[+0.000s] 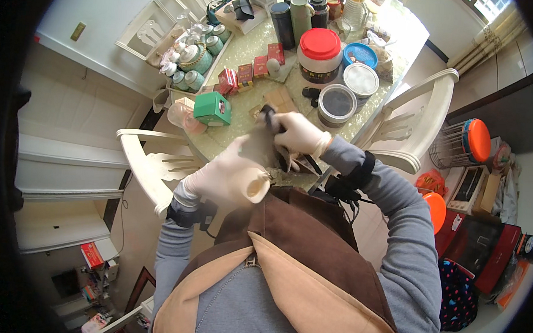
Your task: The person wipes several containers with a cloth, closes their lids, and places them on a shelf. They handle a yellow-lidded tub, a white tub, a small jar, and a green-lidded bottle, wiping each before storing or setting aside.
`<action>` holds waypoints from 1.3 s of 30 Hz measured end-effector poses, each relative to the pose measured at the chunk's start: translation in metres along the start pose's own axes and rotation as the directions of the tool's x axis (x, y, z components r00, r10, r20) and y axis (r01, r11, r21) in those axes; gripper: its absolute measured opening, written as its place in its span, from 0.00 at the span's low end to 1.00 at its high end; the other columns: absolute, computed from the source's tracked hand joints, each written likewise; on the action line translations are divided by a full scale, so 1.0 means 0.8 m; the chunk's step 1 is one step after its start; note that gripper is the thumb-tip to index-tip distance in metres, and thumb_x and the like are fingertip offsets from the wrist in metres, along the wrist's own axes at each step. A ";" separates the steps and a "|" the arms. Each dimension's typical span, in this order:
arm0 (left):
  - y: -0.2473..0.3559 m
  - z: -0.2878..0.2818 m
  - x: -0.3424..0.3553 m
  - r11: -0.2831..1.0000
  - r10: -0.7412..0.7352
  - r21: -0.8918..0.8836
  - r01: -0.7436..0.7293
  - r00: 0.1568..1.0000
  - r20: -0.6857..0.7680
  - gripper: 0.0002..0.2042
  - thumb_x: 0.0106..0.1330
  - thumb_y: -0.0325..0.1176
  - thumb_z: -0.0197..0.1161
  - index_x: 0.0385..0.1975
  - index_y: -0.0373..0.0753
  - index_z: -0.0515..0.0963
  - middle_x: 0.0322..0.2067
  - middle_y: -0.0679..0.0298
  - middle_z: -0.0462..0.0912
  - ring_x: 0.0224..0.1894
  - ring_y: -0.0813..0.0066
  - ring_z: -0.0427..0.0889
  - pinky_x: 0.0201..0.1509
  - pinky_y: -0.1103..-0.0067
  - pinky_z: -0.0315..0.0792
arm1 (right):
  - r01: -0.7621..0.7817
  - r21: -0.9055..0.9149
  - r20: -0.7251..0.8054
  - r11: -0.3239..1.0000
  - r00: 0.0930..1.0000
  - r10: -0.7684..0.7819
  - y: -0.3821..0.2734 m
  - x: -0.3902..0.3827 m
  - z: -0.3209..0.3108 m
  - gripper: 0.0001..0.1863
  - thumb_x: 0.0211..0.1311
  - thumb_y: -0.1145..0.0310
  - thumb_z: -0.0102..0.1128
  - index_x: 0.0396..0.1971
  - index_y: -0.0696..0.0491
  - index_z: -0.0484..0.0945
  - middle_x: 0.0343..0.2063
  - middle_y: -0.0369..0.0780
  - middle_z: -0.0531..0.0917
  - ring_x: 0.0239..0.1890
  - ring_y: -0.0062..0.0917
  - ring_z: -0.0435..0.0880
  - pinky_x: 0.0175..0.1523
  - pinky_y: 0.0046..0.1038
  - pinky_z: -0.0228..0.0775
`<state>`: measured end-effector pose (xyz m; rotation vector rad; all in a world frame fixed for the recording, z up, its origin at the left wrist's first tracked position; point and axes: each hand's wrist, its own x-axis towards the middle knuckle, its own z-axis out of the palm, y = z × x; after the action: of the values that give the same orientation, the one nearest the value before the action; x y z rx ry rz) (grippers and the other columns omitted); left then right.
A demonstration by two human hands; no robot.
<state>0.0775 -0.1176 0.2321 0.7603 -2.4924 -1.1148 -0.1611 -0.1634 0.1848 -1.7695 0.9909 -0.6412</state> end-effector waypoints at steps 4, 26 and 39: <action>0.003 -0.017 -0.007 0.994 0.016 -0.110 -0.027 0.995 -0.102 0.27 0.35 0.35 0.75 0.42 0.41 0.81 0.60 0.45 0.60 0.64 0.50 0.60 0.63 0.67 0.61 | -0.098 0.715 -0.068 0.692 0.976 0.207 0.021 -0.009 -0.010 0.19 0.55 0.81 0.53 0.49 0.62 0.73 0.39 0.36 0.80 0.39 0.18 0.78 0.45 0.22 0.74; 0.010 0.002 -0.001 0.999 0.004 0.047 0.000 0.996 -0.086 0.30 0.40 0.34 0.74 0.48 0.35 0.75 0.55 0.46 0.66 0.61 0.48 0.64 0.64 0.65 0.60 | 0.154 -0.568 -0.023 0.809 0.979 -0.202 -0.038 0.011 0.013 0.17 0.40 0.59 0.66 0.23 0.57 0.74 0.23 0.47 0.78 0.29 0.43 0.80 0.36 0.37 0.72; 0.006 -0.001 -0.002 0.998 0.013 0.059 -0.010 0.999 -0.037 0.31 0.39 0.34 0.74 0.48 0.36 0.75 0.56 0.45 0.64 0.62 0.49 0.63 0.64 0.64 0.60 | 0.162 -0.543 -0.003 0.824 0.981 -0.195 -0.027 0.012 0.019 0.14 0.43 0.64 0.64 0.23 0.58 0.74 0.23 0.50 0.78 0.29 0.46 0.79 0.36 0.39 0.71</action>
<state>0.0779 -0.1146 0.2361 0.7745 -2.5047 -1.0186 -0.1368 -0.1596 0.1988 -2.3786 1.1304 -0.5622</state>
